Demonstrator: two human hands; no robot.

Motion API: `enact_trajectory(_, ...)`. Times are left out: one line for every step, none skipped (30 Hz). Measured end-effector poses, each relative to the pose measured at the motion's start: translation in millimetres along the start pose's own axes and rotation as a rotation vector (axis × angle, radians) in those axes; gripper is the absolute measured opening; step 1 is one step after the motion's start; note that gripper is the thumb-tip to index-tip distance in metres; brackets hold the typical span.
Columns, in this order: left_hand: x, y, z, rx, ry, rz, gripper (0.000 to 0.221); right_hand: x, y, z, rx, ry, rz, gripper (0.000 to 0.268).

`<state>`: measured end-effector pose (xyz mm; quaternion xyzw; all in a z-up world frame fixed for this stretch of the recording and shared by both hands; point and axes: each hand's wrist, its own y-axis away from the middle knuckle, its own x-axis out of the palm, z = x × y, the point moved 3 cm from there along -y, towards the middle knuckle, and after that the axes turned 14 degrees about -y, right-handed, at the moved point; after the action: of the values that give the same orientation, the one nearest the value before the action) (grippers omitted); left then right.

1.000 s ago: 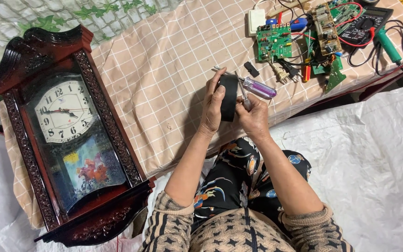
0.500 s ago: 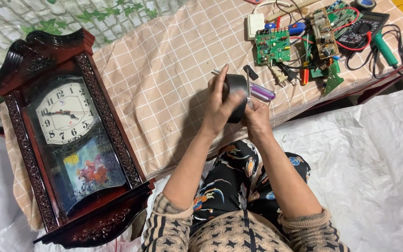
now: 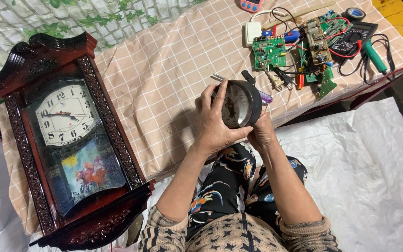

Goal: Disassembling a small round clock by removing screws and prying the casing apart using a screwdriver.

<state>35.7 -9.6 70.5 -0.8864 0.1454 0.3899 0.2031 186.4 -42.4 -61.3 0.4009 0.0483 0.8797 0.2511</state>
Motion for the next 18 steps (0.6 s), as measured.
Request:
enact_trajectory(-0.8,0.1,-0.1,0.002,0.001,-0.001,0.128,-0.3,-0.1,0.3,0.002,0.0,0.002,0.02)
enact_trajectory(-1.4,1.3,-0.8,0.018,-0.038,-0.007,0.127,-1.3,0.8,0.4,0.006,0.0,0.002,0.02)
enact_trajectory(-1.8,2.4,-1.5,0.033,-0.076,-0.014,0.127,-2.5,1.7,0.4,0.011,0.001,0.002,0.02)
enact_trajectory(-1.2,3.8,-0.8,0.034,-0.077,-0.013,0.127,-3.7,2.1,-0.3,0.014,-0.001,0.003,0.019)
enact_trajectory(-0.8,5.3,-0.5,0.044,-0.075,-0.019,0.128,-4.9,2.5,-0.9,0.017,-0.002,0.004,0.019)
enact_trajectory(-0.5,5.8,-0.2,0.055,-0.073,-0.028,0.129,-5.5,1.9,-1.1,0.02,-0.004,0.007,0.019)
enact_trajectory(-1.4,5.2,-0.5,0.056,-0.074,-0.03,0.129,-9.3,-0.9,-3.0,0.022,-0.005,0.01,0.019)
enact_trajectory(-1.9,5.8,-0.9,0.062,-0.072,-0.032,0.13,-14.0,-2.2,-5.6,0.027,-0.006,0.01,0.019)
enact_trajectory(-2.1,6.2,-1.0,0.067,-0.069,-0.034,0.13,-19.0,-3.9,-8.3,0.031,-0.008,0.01,0.019)
enact_trajectory(-1.0,7.0,0.1,0.064,-0.07,-0.031,0.13,-43.3,-9.5,-17.6,0.039,-0.009,0.009,0.019)
enact_trajectory(0.0,7.8,1.1,0.07,-0.072,-0.034,0.13,-67.8,-13.8,-25.8,0.046,-0.01,0.007,0.018)
enact_trajectory(0.1,7.6,2.3,0.078,-0.075,-0.038,0.13,-91.1,-18.0,-32.9,0.052,-0.012,0.008,0.018)
enact_trajectory(0.5,8.2,4.6,0.076,-0.077,-0.038,0.13,-95.9,-17.1,-34.1,0.058,-0.013,0.01,0.018)
enact_trajectory(1.4,7.9,6.6,0.065,-0.067,-0.034,0.132,-100.9,-16.8,-34.0,0.062,-0.015,0.01,0.018)
enact_trajectory(2.4,7.6,8.6,0.053,-0.057,-0.029,0.133,-105.9,-16.5,-33.8,0.066,-0.017,0.011,0.018)
enact_trajectory(2.1,8.0,8.6,0.052,-0.056,-0.028,0.133,-109.1,-14.7,-33.6,0.07,-0.017,0.01,0.018)
enact_trajectory(1.4,8.4,8.5,0.058,-0.06,-0.035,0.132,-112.2,-12.9,-33.5,0.075,-0.018,0.01,0.018)
enact_trajectory(-0.1,7.8,9.0,0.064,-0.067,-0.046,0.132,-113.7,-12.9,-33.6,0.079,-0.019,0.012,0.018)
